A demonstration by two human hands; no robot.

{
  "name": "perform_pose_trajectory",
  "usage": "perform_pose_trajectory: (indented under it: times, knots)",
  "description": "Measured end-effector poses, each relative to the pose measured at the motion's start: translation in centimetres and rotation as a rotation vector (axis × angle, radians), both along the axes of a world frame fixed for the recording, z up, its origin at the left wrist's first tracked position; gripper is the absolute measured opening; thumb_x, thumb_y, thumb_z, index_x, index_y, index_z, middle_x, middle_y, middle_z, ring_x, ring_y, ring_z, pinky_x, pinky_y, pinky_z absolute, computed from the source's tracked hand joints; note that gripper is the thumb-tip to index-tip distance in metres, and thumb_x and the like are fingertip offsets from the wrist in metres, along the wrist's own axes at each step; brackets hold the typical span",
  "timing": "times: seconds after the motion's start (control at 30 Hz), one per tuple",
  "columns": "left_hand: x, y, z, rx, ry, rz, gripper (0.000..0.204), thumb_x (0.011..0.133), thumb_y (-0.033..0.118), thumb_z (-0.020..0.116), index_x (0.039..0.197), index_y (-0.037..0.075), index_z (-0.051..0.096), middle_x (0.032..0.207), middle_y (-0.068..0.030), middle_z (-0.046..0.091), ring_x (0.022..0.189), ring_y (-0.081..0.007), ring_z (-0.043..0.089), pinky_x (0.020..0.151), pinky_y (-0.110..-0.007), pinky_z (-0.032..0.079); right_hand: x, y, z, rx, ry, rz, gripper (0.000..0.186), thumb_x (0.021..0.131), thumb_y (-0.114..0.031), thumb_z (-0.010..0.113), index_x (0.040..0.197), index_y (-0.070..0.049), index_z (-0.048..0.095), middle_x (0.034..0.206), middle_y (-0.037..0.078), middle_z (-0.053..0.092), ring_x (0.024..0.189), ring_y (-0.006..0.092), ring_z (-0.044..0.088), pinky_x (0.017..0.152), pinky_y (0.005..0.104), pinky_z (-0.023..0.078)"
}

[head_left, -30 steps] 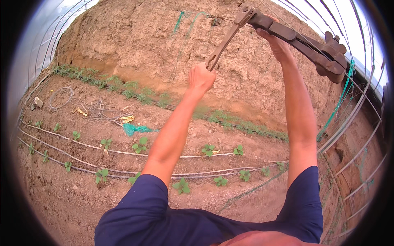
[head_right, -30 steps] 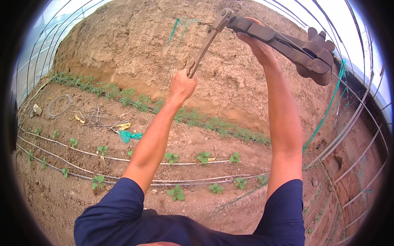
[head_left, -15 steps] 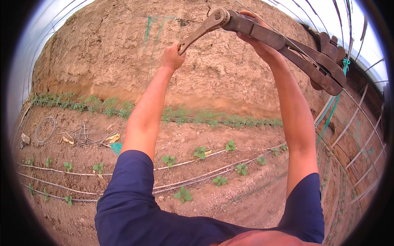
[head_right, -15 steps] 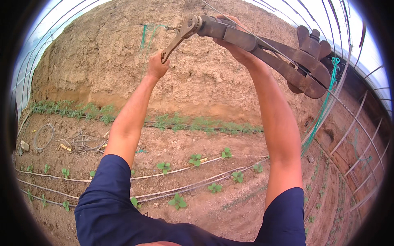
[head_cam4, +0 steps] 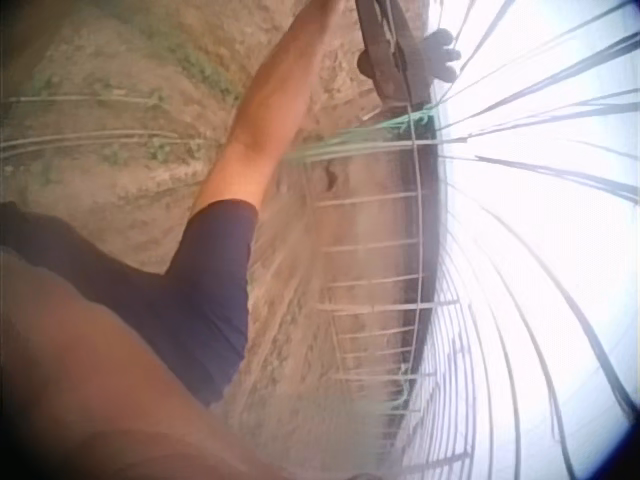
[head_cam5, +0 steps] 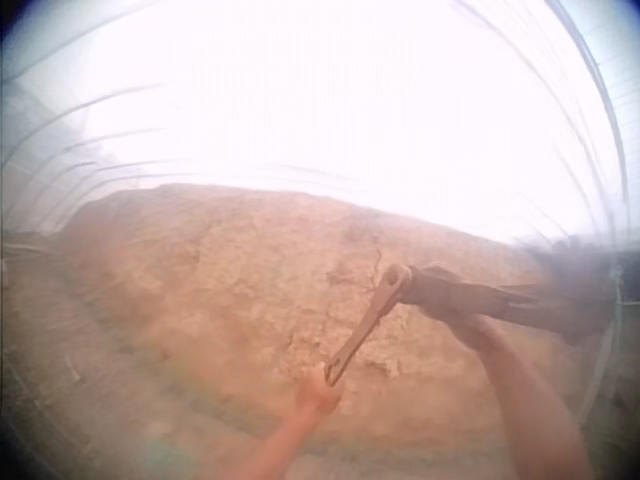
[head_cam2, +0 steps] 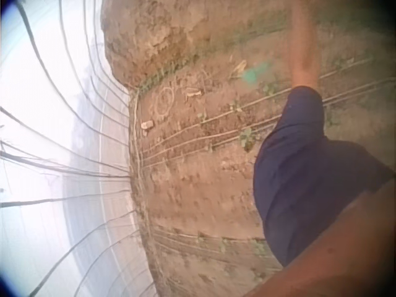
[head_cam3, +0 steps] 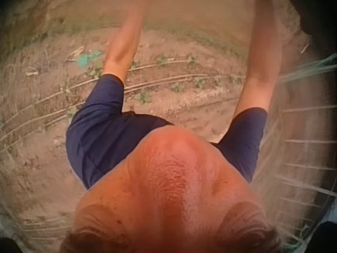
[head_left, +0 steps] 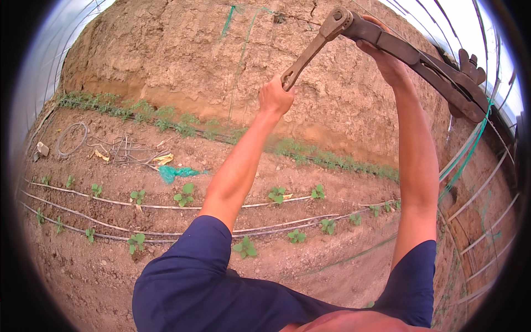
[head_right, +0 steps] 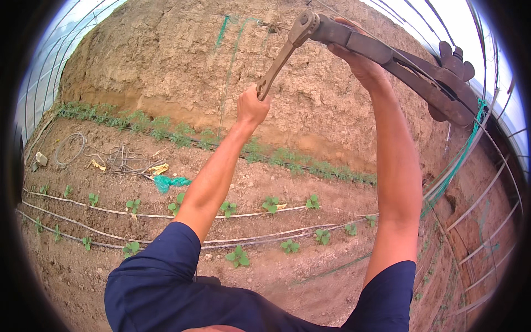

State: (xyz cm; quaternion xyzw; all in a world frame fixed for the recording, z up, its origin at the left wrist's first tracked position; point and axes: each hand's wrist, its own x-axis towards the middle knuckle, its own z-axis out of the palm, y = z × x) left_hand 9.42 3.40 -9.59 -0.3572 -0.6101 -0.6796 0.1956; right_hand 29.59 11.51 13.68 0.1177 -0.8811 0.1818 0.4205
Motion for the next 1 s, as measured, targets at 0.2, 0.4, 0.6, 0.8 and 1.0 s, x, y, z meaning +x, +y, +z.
perform_pose_trajectory:
  times: [0.2, 0.4, 0.6, 0.8, 1.0]
  knots:
    - [6.0, -5.5, 1.7, -0.093, -0.169, 0.014, 0.031, 0.086, 0.027, 0.067, 0.103, 0.001, 0.068, 0.094, -0.0272, 0.072, 0.098, -0.0459, 0.068, 0.089, -0.052, 0.053, -1.3, 0.1, 2.5, -0.021, 0.0, 0.106, 0.072, 0.083, -0.022, 0.086, 0.145, -0.01, 0.052, 0.124, 0.002, 0.065, 0.12, 0.0148, 0.055, 0.109, 0.0328, 0.039]
    - [11.8, -6.0, 2.2, -0.08, -0.349, 0.001, 0.03, 0.087, 0.028, 0.065, 0.097, -0.001, 0.068, 0.092, -0.0271, 0.071, 0.095, -0.0453, 0.068, 0.085, -0.052, 0.052, -1.3, 0.2, 3.6, -0.03, 0.008, -0.004, 0.068, 0.082, -0.035, 0.087, 0.139, -0.01, 0.059, 0.13, 0.004, 0.064, 0.126, 0.0189, 0.053, 0.114, 0.0365, 0.034]
    - [6.8, -2.3, 2.2, -0.004, -0.156, 0.011, 0.025, 0.087, 0.023, 0.064, 0.09, -0.001, 0.066, 0.078, -0.0219, 0.069, 0.082, -0.0412, 0.07, 0.073, -0.049, 0.052, -0.3, 0.9, 3.1, 0.166, 0.098, 0.063, 0.065, 0.08, -0.024, 0.089, 0.134, -0.01, 0.056, 0.112, 0.003, 0.069, 0.111, 0.016, 0.063, 0.095, 0.0339, 0.051]
    - [0.5, 2.0, 2.4, 0.017, 0.055, 0.036, 0.017, 0.085, 0.017, 0.066, 0.09, 0.001, 0.063, 0.076, -0.0219, 0.066, 0.078, -0.0422, 0.068, 0.071, -0.049, 0.051, -0.4, 2.1, 3.2, 0.123, 0.137, 0.045, 0.07, 0.077, -0.012, 0.09, 0.135, -0.007, 0.051, 0.114, 0.005, 0.07, 0.107, 0.014, 0.065, 0.093, 0.0325, 0.055]
    - [-12.9, 4.6, 9.4, 0.104, 0.47, 0.051, 0.019, 0.084, 0.012, 0.069, 0.097, 0.002, 0.061, 0.079, -0.0216, 0.066, 0.077, -0.0404, 0.067, 0.068, -0.046, 0.052, -0.4, 2.1, 2.8, 0.084, 0.123, 0.003, 0.077, 0.074, -0.016, 0.093, 0.137, -0.009, 0.049, 0.116, 0.005, 0.068, 0.108, 0.0163, 0.065, 0.091, 0.0345, 0.056]
